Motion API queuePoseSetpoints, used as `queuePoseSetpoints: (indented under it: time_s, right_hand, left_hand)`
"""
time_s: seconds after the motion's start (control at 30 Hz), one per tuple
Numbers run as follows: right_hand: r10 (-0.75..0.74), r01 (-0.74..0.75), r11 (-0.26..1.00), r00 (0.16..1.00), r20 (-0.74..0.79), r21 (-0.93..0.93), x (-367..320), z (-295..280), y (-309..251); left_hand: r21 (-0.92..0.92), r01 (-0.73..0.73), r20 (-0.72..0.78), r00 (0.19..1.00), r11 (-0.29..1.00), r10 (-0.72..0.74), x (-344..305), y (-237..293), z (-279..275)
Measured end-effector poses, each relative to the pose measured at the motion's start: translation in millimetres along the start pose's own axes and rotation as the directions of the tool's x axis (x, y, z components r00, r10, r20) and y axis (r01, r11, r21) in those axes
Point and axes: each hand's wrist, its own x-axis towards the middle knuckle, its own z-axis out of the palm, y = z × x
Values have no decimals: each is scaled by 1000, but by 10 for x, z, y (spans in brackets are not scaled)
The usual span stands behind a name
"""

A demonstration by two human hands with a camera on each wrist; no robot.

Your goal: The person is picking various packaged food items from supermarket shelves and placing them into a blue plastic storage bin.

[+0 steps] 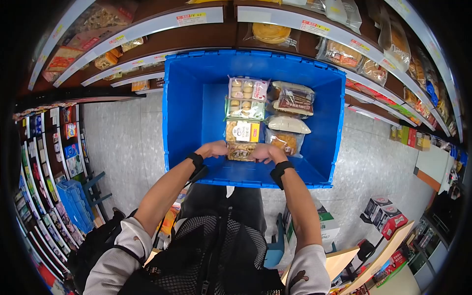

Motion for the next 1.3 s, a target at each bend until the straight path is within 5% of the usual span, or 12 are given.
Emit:
queuePoseSetpoints:
  time_s: [0.37,0.47,0.57,0.63,0.8,0.83,0.9,0.93,1.03,1.1,1.23,1.3]
  right_hand:
    - [-30,30,998,1000,1,53,85,63,32]
    - [34,-43,978,998,-51,-202,-18,-7,-5]
    - [-70,6,913,988,-140,-408,-59,-61,-6]
    - [-246,118,889,938,-244,-442,-119,-37,-8]
    - [-329,181,914,854,-404,-362,-628,219,-207]
    - [-352,206,916,824,-444,-344,-674,289,-246]
    - [-393,259,916,737,-550,-308,-798,482,-357]
    - [-342,236,937,769,-540,-258,-894,532,-453]
    - [-379,408,903,611,-695,-133,-973,871,-572]
    - [-312,716,644,566,-763,267,-941,1089,-638]
    - [-196,812,522,414,-889,263,-938,1598,-737]
    - [-176,798,574,337,-925,182,-966,1848,-769]
  left_hand:
    - [0,-39,-24,999,999,39,-201,3,-38]
    - [89,-147,-51,987,985,152,-262,-8,-96]
    - [136,-241,-82,964,961,254,-590,163,-225]
    - [118,-266,-83,957,957,277,-658,146,-259]
    - [209,-397,-164,887,894,432,-733,6,-226]
    - [252,-499,-181,817,829,547,-829,6,-212]
    - [239,-503,-49,848,831,528,-1075,72,-264]
    - [261,-536,-31,827,803,562,-1182,70,-262]
    - [307,-587,39,794,749,606,-1415,47,-310]
    - [303,-643,81,753,704,653,-1620,-22,-375]
    - [334,-618,-15,751,712,660,-1762,-368,-535]
    - [324,-637,-48,728,700,684,-1839,-562,-626]
